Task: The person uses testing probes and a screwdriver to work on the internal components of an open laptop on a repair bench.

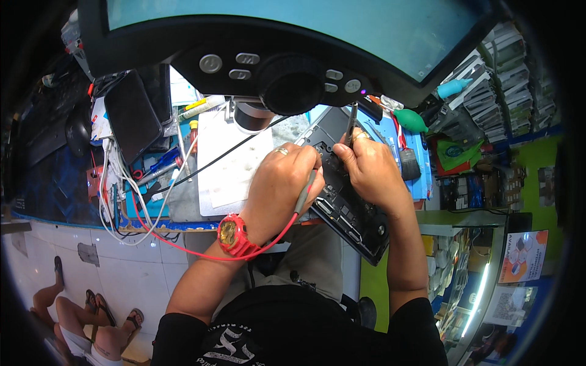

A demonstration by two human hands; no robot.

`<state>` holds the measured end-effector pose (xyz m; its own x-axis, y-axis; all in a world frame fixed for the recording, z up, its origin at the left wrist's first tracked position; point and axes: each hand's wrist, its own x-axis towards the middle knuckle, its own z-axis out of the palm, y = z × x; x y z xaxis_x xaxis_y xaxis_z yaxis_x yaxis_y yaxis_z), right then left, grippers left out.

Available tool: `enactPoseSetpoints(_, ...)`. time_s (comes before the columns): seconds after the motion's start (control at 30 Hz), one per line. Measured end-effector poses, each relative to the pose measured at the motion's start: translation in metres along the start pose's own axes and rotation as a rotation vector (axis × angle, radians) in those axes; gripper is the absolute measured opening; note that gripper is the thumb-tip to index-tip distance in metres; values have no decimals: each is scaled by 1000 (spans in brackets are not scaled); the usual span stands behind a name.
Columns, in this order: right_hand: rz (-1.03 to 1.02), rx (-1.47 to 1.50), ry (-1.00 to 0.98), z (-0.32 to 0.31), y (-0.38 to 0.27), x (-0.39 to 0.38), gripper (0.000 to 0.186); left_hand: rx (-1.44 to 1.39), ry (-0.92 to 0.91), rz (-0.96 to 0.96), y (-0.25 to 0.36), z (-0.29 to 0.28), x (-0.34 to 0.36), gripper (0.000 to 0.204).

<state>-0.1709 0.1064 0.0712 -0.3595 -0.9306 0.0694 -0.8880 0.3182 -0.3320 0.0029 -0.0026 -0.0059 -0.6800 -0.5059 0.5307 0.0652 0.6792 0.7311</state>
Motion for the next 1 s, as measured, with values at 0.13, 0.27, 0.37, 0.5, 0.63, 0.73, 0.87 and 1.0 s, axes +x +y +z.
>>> enactPoseSetpoints(0.13,24,-1,-19,-1,-1,1,36,9,-1,-1,1,1,0,12)
enactPoseSetpoints(0.27,21,-22,-8,-2,1,1,39,-12,1,4,2,3,3,12)
enactPoseSetpoints(0.37,3,-52,-7,0,3,4,39,-13,11,16,-1,2,3,13)
enactPoseSetpoints(0.5,-33,-84,30,1,1,2,35,-7,26,20,-2,2,1,12)
enactPoseSetpoints(0.63,19,1,15,2,6,-2,28,-2,44,54,-2,3,-1,16)
enactPoseSetpoints(0.73,56,37,8,4,4,-3,25,6,99,77,-3,4,-5,21)
enactPoseSetpoints(0.87,60,19,-22,5,-1,1,24,7,99,42,-3,3,-10,22)
enactPoseSetpoints(1.0,82,20,-14,3,3,0,23,-20,93,42,-1,4,-7,22)
